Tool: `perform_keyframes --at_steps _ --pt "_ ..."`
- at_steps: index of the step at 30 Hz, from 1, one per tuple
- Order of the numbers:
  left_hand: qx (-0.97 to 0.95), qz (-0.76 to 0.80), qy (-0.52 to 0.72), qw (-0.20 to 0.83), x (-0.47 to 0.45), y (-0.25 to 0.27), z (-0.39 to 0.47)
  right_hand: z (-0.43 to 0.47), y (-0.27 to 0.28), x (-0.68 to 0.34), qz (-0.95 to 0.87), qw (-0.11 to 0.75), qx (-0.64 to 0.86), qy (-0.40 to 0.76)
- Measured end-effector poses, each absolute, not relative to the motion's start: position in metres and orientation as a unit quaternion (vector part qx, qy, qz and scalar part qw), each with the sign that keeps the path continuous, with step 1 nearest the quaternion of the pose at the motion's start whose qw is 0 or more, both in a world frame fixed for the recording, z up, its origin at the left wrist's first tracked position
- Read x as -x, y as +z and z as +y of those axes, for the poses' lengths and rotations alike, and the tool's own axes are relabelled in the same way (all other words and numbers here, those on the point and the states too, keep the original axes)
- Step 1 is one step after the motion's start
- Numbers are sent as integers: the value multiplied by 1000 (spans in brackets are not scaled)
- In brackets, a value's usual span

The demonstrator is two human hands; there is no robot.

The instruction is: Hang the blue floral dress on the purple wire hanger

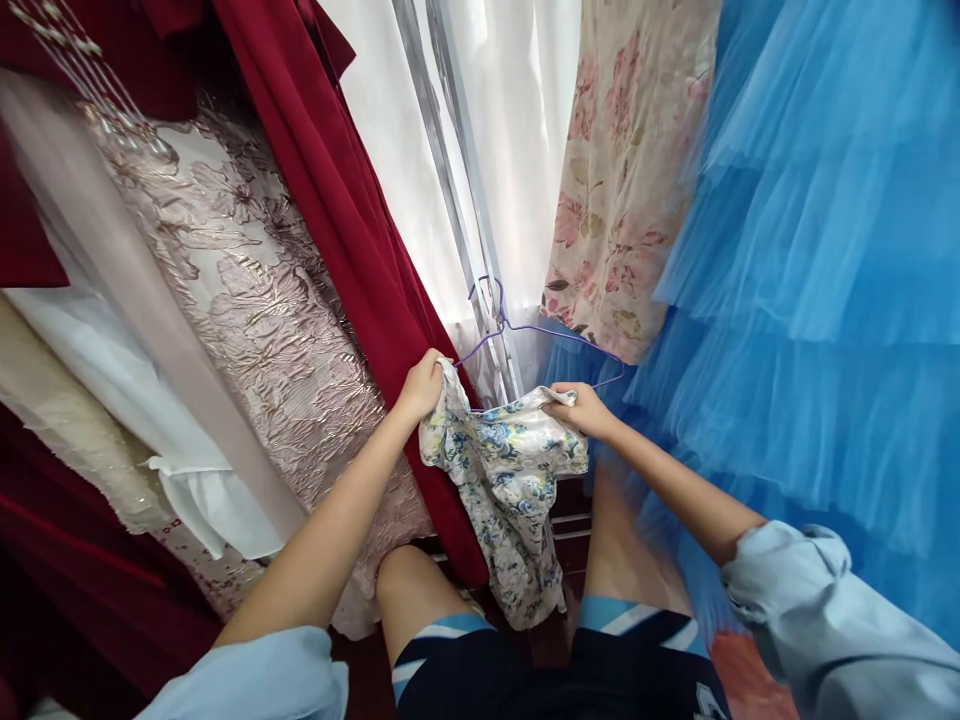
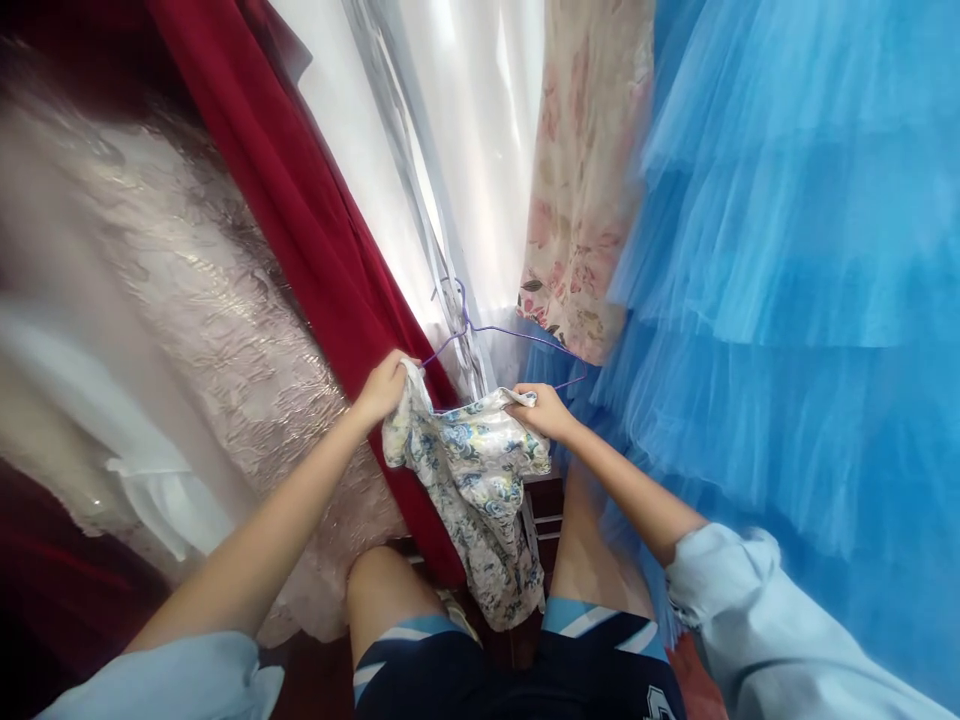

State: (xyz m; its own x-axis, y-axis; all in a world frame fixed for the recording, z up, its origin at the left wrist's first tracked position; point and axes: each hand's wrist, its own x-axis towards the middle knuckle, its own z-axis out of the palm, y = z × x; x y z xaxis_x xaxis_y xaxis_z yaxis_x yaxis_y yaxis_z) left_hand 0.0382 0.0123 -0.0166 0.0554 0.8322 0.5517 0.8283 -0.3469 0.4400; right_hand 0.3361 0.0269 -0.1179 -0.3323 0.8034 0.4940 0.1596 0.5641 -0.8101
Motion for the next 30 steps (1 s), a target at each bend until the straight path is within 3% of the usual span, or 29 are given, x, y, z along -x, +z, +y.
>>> perform_keyframes --at_steps 7,21,30 --pt "-742 523 419 21 -67 -14 18 19 -122 -329 -737 482 325 346" --pt "-745 605 280 -13 19 -52 -15 21 -124 -328 -722 510 327 334" --pt "-748 561 354 -14 6 -30 -10 18 -126 -323 -719 507 330 341"
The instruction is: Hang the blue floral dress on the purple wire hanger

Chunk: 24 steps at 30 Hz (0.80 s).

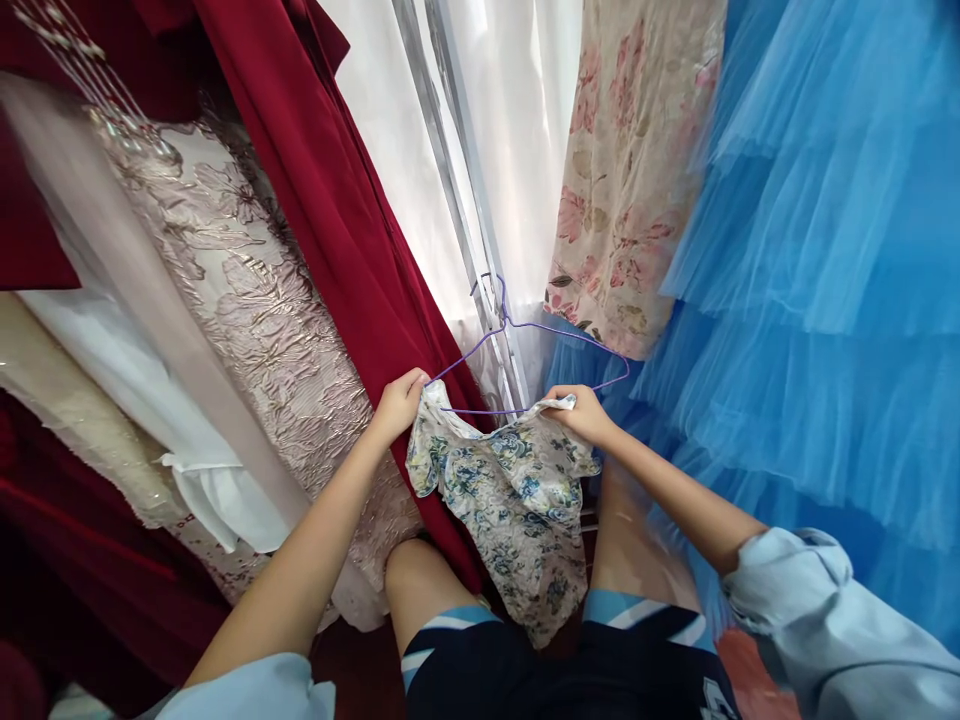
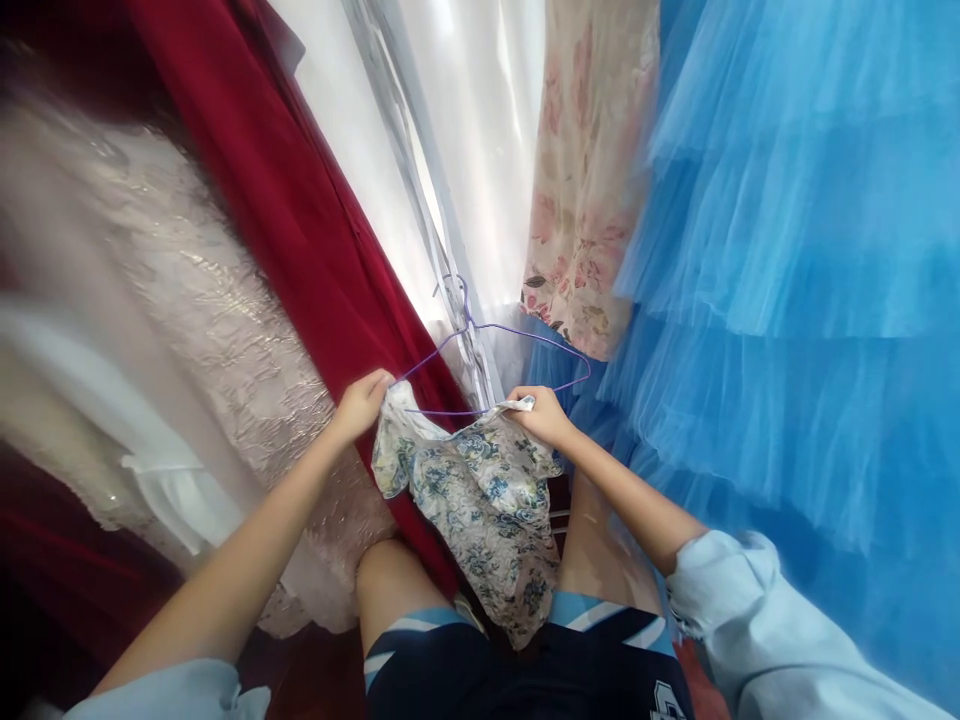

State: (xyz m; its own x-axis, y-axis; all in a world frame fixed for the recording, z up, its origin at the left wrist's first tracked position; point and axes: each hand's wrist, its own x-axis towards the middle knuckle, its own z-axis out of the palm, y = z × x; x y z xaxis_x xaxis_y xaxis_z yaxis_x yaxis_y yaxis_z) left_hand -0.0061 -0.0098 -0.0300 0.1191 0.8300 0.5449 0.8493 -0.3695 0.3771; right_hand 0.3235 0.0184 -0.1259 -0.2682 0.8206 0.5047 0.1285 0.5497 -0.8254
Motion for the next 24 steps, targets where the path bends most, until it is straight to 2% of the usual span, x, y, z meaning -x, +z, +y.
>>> perform_keyframes --at_steps 3,9,15,18,20,24 --pt "743 -571 -348 0 -3 -30 -5 16 -122 -330 -716 511 329 344" --pt "662 -569 -449 -191 -12 -42 -6 14 -121 -341 -716 512 331 341" --pt "651 -537 -442 -306 -4 -35 -18 15 -121 -341 -726 502 329 337" --pt "593 -535 -481 -362 2 -29 -21 13 -117 -340 -736 503 328 312" --pt "533 -536 -546 -361 7 -26 -20 11 -115 -337 -740 506 333 292" --pt "477 -523 -644 -290 7 -9 -7 10 -114 -330 -734 507 344 292"
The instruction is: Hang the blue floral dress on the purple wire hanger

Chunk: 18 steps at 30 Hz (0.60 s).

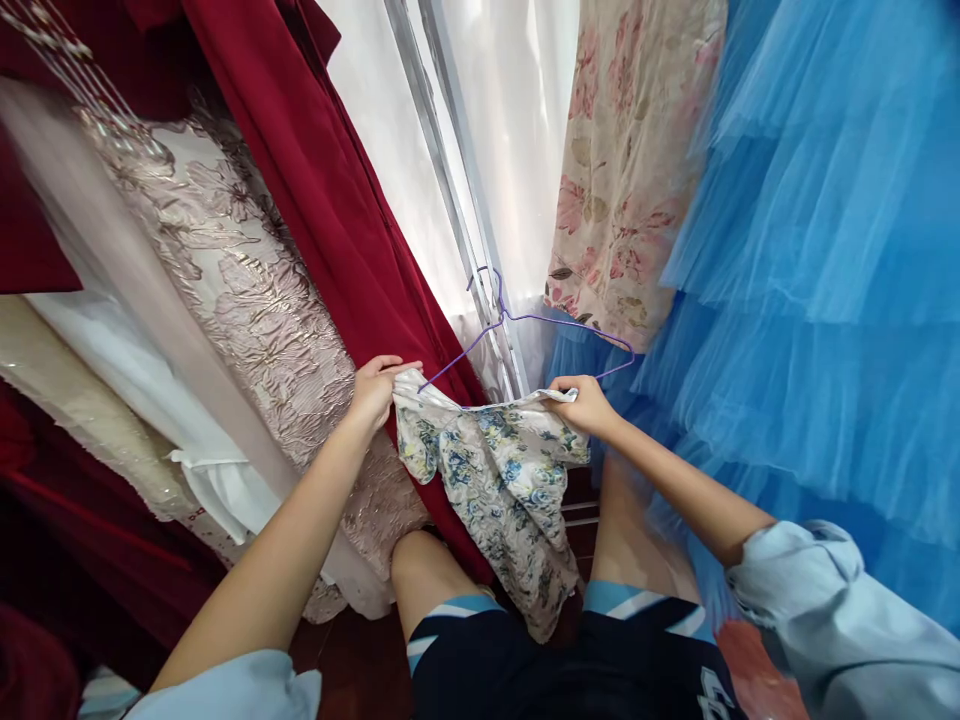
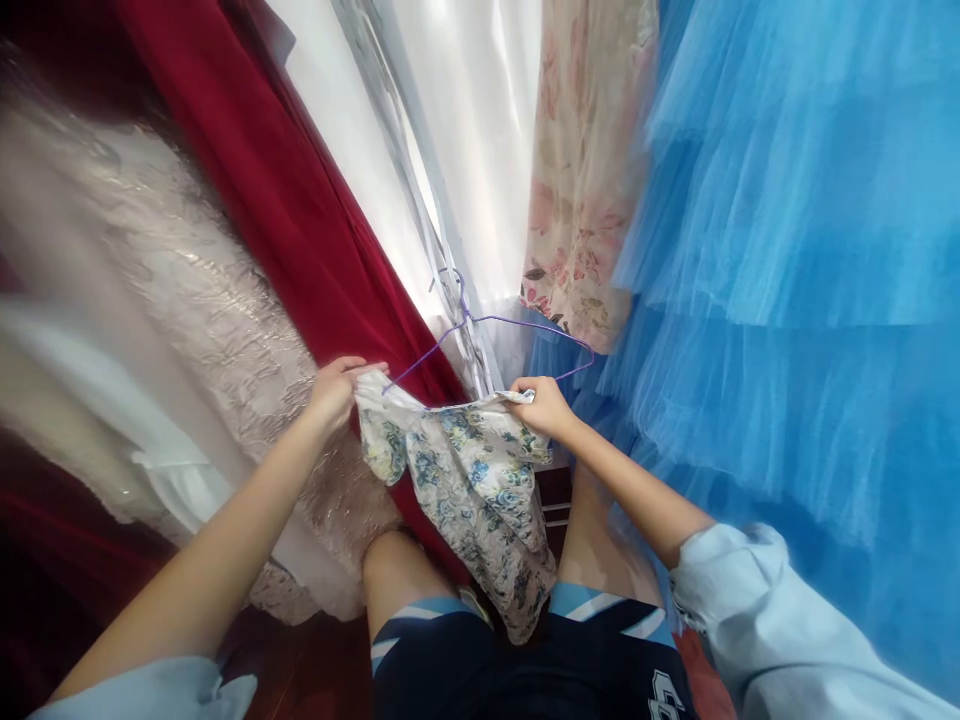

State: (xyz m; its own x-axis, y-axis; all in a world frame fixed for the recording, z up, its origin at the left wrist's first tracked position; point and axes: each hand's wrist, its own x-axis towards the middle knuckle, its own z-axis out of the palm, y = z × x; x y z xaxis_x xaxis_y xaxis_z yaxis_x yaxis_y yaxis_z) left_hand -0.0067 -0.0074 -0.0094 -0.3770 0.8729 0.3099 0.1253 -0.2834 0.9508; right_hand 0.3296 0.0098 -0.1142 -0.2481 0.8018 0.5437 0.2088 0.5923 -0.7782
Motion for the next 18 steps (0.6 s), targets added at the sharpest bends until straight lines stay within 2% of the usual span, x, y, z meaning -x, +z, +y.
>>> perform_keyframes --at_steps 6,9,13,18 --pt "-629 470 602 148 -64 28 34 4 -114 -322 -715 517 351 314" --pt "-692 447 549 141 -112 32 46 0 -113 -324 -714 513 365 306" --pt "-770 413 483 53 -135 17 37 -4 -112 -330 -728 507 359 291" --pt "-741 507 434 -79 -89 -19 5 -5 -109 -330 -741 507 351 266"
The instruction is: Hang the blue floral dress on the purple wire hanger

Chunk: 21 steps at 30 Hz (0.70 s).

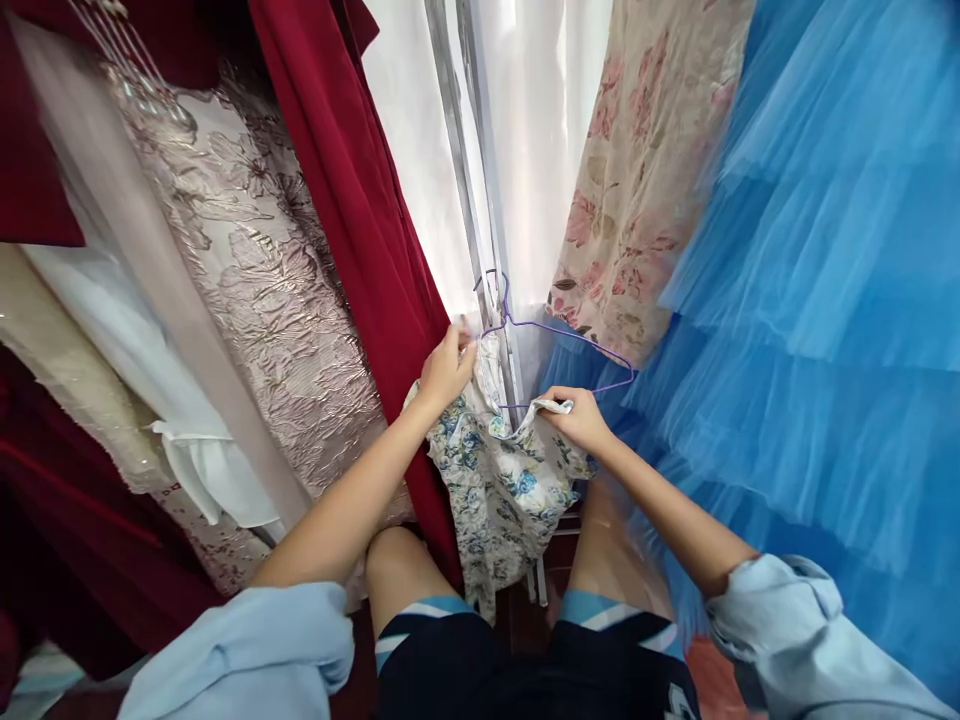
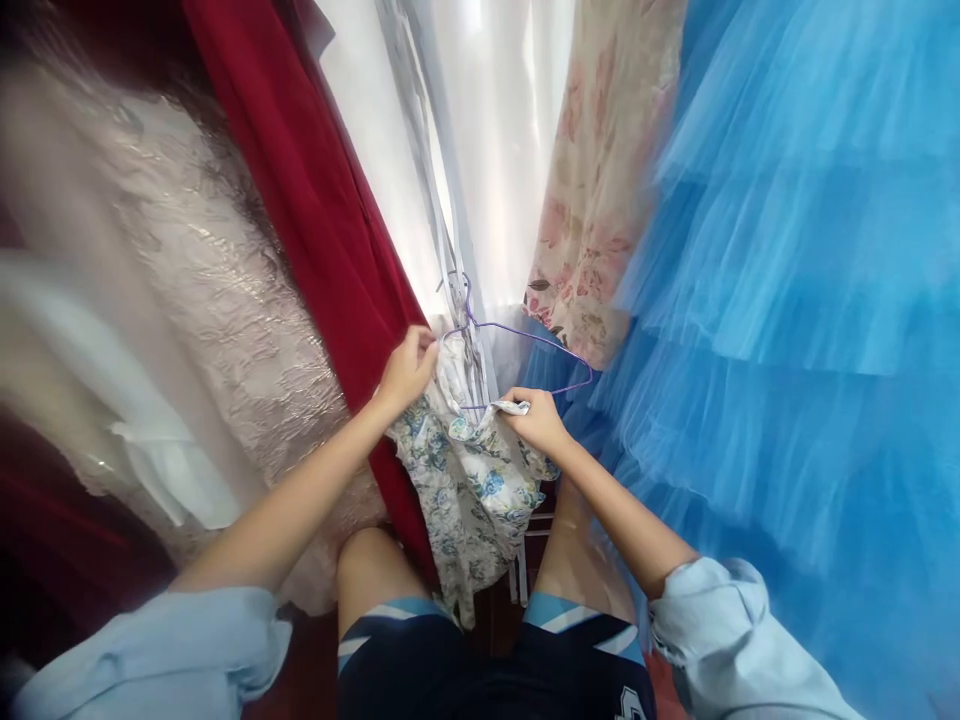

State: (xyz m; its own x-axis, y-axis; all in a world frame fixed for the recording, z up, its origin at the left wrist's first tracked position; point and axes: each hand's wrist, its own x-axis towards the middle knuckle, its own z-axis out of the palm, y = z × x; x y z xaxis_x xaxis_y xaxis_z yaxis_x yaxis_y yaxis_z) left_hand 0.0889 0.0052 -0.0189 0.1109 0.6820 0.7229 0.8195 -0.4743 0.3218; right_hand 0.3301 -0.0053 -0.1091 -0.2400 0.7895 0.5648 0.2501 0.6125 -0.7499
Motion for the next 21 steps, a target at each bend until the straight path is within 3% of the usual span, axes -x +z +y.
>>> perform_keyframes --at_steps 3,6,9,11,16,21 --pt "722 -577 -361 124 -57 -33 -4 -4 -107 -335 -748 517 338 242" --pt "715 -594 -333 158 -41 -38 -5 3 -103 -356 -723 586 315 187" --pt "723 -583 -339 149 -40 -38 -4 18 -96 -388 -635 663 374 132" --pt "729 -578 -340 135 -43 -39 -4 33 -87 -407 -609 668 409 126" --pt "727 -591 -310 162 -40 -38 -4 64 -56 -437 -676 538 431 259" --pt "711 -606 -307 184 -19 -30 -5 55 -33 -453 -685 350 386 509"
